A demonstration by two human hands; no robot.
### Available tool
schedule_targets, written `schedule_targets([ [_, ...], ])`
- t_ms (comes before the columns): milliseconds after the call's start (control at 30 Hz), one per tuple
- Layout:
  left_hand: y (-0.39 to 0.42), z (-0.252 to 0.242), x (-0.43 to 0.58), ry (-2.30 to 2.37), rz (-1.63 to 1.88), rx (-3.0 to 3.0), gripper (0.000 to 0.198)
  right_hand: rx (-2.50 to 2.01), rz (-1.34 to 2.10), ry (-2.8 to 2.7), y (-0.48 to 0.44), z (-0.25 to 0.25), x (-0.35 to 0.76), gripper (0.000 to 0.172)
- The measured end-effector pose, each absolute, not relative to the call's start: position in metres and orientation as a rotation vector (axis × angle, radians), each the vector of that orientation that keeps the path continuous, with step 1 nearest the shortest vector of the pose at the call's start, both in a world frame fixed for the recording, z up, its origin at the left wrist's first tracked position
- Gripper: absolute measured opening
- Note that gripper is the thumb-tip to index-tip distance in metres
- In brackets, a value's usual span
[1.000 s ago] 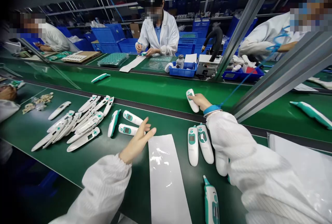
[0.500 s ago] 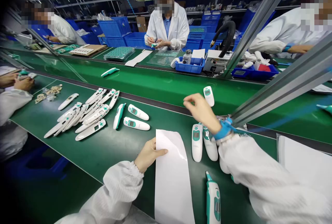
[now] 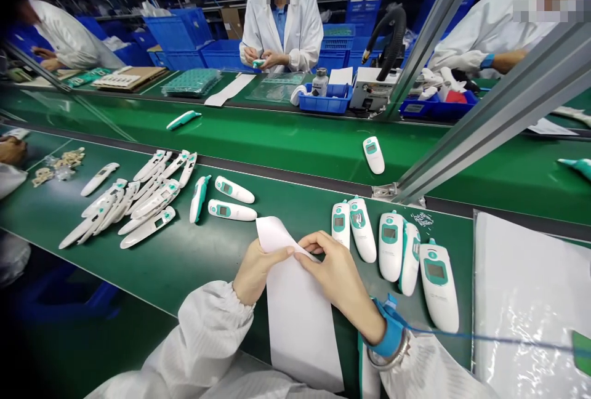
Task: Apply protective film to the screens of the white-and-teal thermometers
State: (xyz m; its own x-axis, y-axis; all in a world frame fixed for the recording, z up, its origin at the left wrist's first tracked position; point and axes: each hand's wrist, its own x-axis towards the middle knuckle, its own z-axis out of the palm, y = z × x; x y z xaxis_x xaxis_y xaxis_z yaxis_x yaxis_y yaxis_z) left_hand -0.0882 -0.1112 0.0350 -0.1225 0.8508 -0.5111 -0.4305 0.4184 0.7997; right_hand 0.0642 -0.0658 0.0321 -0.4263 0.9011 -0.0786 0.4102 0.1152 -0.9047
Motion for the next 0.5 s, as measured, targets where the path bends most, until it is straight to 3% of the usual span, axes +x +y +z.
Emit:
schedule_targets([
  [300,-0.108,0.039,-0.081,1.455,1.246,0.538,0.03,-1.256,1.21,-1.844,-0.078,0.034,0.062,0.013],
  [500,-0.107,0.044,-0.076,1.556,1.277,0.581,0.025,-1.304,1.352,-1.628,-0.076,0.03,0.061,0.018],
])
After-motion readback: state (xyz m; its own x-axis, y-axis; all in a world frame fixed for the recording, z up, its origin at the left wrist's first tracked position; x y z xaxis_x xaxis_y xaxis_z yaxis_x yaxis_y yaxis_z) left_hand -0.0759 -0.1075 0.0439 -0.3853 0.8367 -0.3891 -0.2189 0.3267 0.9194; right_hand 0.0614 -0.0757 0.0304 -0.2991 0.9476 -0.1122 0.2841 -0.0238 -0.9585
